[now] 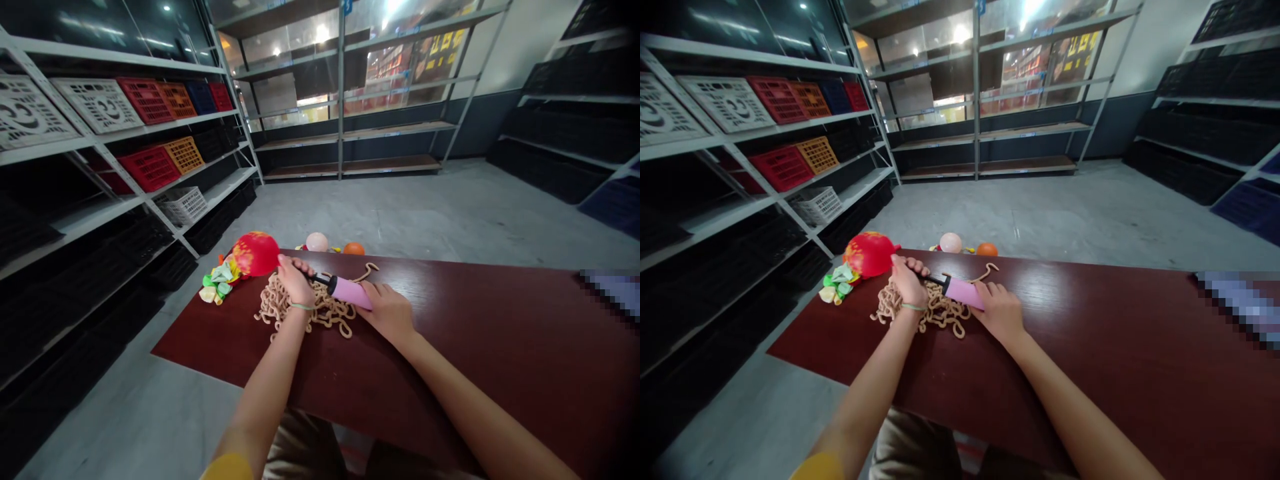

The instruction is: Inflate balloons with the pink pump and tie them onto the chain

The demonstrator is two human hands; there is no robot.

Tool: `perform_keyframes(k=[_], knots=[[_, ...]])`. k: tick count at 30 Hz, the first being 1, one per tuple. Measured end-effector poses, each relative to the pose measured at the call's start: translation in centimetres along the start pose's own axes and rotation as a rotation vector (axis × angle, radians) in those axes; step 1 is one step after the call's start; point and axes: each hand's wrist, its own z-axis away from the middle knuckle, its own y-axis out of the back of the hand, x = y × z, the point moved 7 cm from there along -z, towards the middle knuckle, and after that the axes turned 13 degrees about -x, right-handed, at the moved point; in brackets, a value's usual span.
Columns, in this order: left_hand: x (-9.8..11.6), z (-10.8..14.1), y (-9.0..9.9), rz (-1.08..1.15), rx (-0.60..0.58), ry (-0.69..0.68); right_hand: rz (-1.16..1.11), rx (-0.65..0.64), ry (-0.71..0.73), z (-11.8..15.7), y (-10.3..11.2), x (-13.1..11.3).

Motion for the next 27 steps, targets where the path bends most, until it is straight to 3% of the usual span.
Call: perform_keyframes(k=[4, 8, 12, 17, 20, 23, 27], knots=[[-3.0, 2.6, -2.5, 0.023, -0.123, 0.068, -0.018, 0.039, -0.057, 0.1, 0.2, 0.6], [-2.9, 3.3, -2.9, 0.098, -0.153, 0.038, -0.031, 0.049, -0.054, 0.2, 0.3, 0.4], [-0.5, 1.6, -0.9, 0.018, -0.003, -0.020, -0.035, -0.001, 0.060, 0.0, 0.1, -1.1], [4.5, -1.9, 3.3, -0.004, 0.226, -0.154, -0.034, 0.000, 0.118, -0.2, 0.2, -2.1], [6.3, -2.5, 3.9, 0.020, 0.231, -0.236, -0.042, 0.023, 0.157, -0.1, 0.0, -2.2], [5.0, -1.5, 1.8, 0.046, 0.090, -0.218, -0.068, 0.048, 0.136, 0.0, -0.2, -1.7], [-0.5, 1.2, -2.1, 0.062, -0.102, -0.004, -0.089, 0.062, 0.009, 0.1, 0.0, -0.7]])
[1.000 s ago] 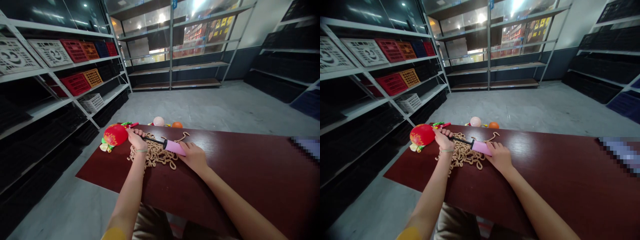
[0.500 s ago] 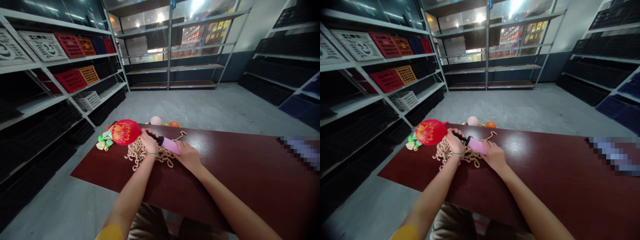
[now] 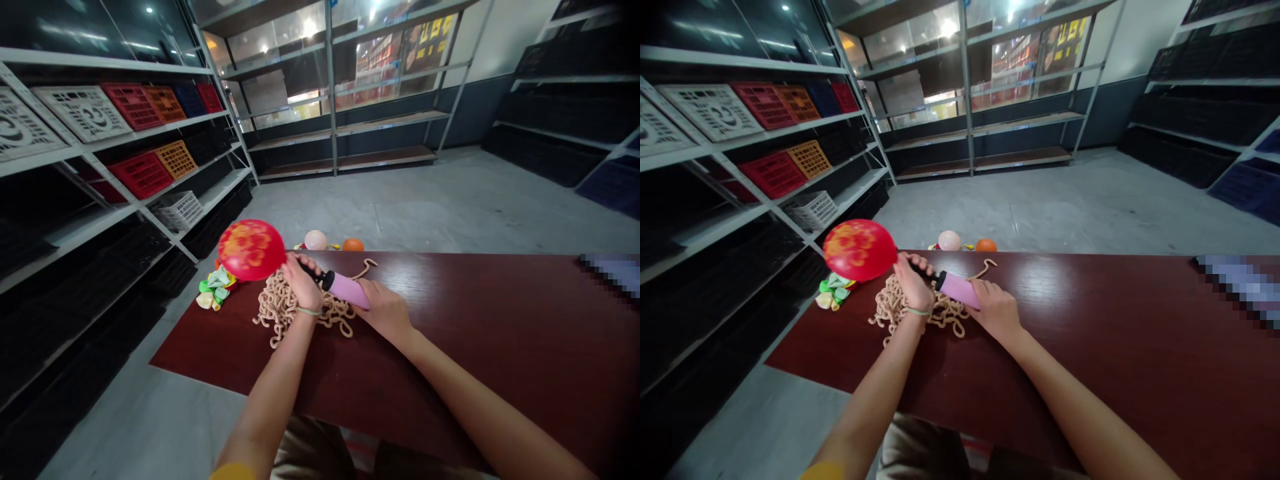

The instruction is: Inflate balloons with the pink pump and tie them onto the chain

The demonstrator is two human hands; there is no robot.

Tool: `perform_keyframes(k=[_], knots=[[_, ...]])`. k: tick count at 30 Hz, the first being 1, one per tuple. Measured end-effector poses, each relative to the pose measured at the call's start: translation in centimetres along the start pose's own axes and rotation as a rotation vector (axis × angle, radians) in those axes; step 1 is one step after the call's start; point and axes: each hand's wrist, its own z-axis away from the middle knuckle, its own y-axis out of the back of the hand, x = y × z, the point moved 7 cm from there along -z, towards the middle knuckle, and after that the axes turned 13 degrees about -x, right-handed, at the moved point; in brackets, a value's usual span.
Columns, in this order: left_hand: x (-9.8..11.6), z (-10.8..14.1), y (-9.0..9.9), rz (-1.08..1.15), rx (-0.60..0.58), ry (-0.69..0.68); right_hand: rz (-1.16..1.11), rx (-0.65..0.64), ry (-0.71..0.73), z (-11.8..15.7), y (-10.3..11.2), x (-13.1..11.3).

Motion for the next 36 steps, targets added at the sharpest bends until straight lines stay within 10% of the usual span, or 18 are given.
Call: perform_keyframes(k=[5, 14, 25, 36], knots=[[-1.8, 0.5, 0.7, -0.045, 0.063, 0.100, 0.013, -0.056, 0.048, -0.1, 0.1, -0.7], [6.4, -4.0, 4.9, -0.092, 0.185, -0.062, 0.040, -0.038, 0.131, -0.2, -0.4, -0.8], [-1.1, 1.0, -1.0, -0.071, -0.064, 0.118, -0.021, -0.050, 0.003, 0.2, -0.1, 0.1], [6.7, -3.4, 2.9, -0.161, 0.191, -0.148, 0.005, -0.047, 0.097, -0.2, -0.2, -0.8]])
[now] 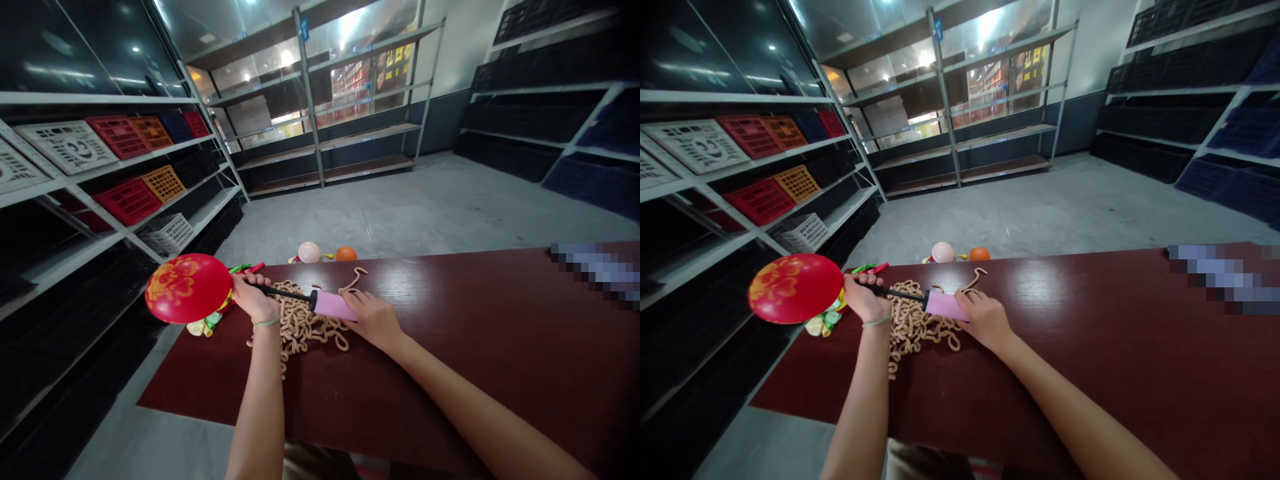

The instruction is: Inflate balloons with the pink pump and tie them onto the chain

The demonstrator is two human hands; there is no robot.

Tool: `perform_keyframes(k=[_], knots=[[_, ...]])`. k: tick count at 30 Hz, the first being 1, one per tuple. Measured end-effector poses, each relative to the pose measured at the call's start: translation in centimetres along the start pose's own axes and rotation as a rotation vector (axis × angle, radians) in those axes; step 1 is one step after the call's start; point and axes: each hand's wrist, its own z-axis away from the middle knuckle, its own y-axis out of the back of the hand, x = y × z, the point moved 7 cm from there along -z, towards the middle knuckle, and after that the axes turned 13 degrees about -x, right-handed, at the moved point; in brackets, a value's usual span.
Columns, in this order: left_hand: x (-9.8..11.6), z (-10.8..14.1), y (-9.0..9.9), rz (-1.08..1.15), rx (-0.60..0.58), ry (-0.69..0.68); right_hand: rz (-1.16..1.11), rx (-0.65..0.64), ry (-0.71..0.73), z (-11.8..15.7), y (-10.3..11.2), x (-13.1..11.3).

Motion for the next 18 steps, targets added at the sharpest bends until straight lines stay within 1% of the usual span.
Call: perform_keyframes(k=[2, 5, 6, 7, 9, 10, 12, 15, 18], knots=[[-1.3, 1.2, -1.4, -0.026, -0.074, 0.032, -0.021, 0.006, -0.044, 0.0, 0.0, 0.5], [-4.9, 4.0, -3.8, -0.028, -0.216, 0.158, -0.048, 0.015, -0.134, 0.2, 0.1, 1.3], [-5.9, 4.8, -4.2, -0.007, -0.247, 0.192, -0.049, 0.014, -0.156, 0.2, 0.2, 1.5], [-6.6, 5.3, -4.4, 0.015, -0.258, 0.221, -0.046, 0.011, -0.167, 0.3, 0.3, 1.5], [-7.4, 5.6, -3.9, 0.049, -0.214, 0.268, -0.035, 0.000, -0.157, 0.2, 0.4, 1.3], [-7.4, 5.4, -3.3, 0.058, -0.178, 0.281, -0.028, -0.006, -0.141, 0.2, 0.4, 1.1], [-6.7, 4.3, -2.4, 0.072, -0.135, 0.271, -0.019, -0.019, -0.094, 0.0, 0.4, 0.6], [-4.3, 1.6, -1.6, 0.073, -0.122, 0.190, -0.015, -0.020, -0.048, 0.0, 0.3, 0.2], [-2.0, -1.2, -1.3, 0.032, -0.092, 0.120, -0.023, -0.002, -0.055, -0.1, 0.2, 0.3]])
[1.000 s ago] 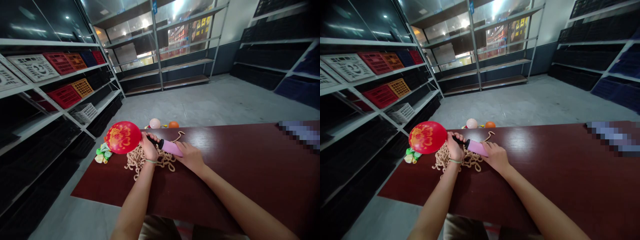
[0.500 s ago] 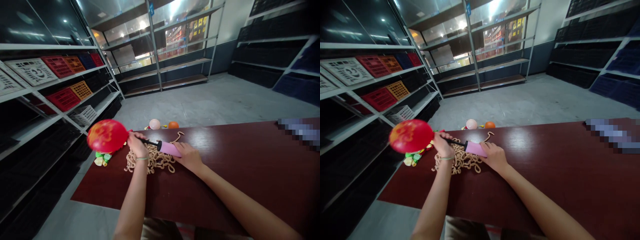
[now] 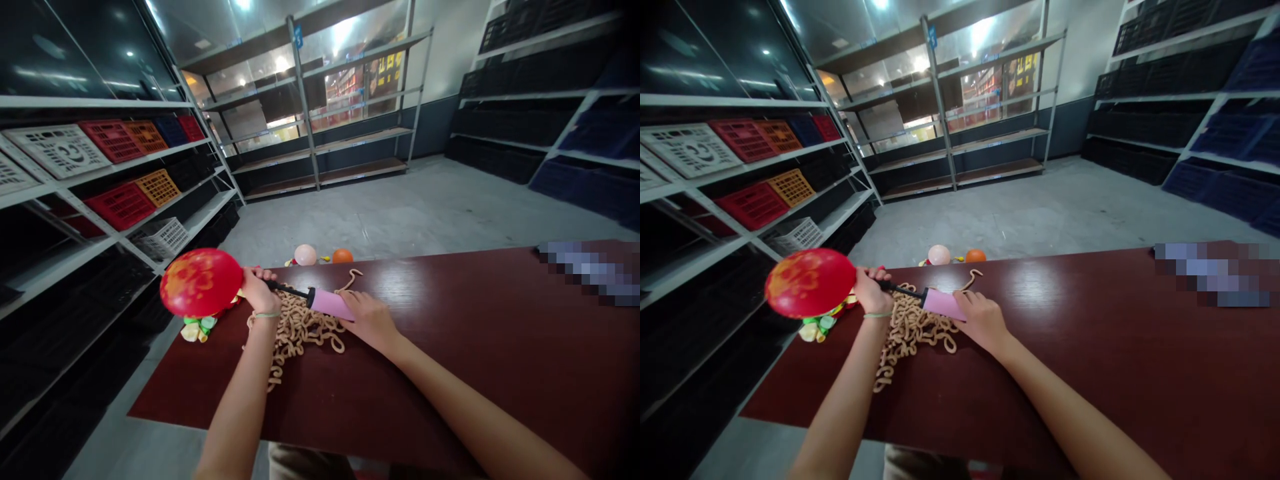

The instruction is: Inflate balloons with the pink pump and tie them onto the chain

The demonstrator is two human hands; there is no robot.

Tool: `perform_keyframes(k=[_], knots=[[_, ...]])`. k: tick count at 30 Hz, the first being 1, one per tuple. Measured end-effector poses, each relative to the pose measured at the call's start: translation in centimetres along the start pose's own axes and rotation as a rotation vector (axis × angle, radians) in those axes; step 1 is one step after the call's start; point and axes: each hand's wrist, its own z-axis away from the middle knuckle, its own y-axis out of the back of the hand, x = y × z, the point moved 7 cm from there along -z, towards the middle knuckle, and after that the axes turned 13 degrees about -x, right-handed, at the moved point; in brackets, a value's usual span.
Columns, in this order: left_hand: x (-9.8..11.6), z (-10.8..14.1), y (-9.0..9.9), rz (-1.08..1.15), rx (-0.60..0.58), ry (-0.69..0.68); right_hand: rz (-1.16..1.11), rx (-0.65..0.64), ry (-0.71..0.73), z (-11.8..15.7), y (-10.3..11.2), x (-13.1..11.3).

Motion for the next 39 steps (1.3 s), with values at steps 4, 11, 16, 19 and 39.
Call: perform_keyframes(k=[4, 11, 16, 19, 39], knots=[[0.3, -0.5, -0.7, -0.013, 0.024, -0.033, -0.002, 0.017, -0.035, -0.1, -0.1, 0.2], [-6.8, 4.5, -3.9, -0.006, -0.133, 0.125, 0.024, 0.032, -0.143, 0.3, 0.1, 1.3], [-4.9, 2.4, -1.5, -0.020, -0.094, 0.165, 0.052, 0.002, -0.035, 0.0, -0.1, 0.3], [-1.7, -0.3, -0.1, -0.011, -0.071, 0.132, 0.032, 0.005, -0.006, -0.1, -0.1, -0.1], [-2.2, -0.3, -0.2, 0.006, -0.023, 0.125, -0.002, 0.054, -0.033, 0.1, -0.1, 0.1]])
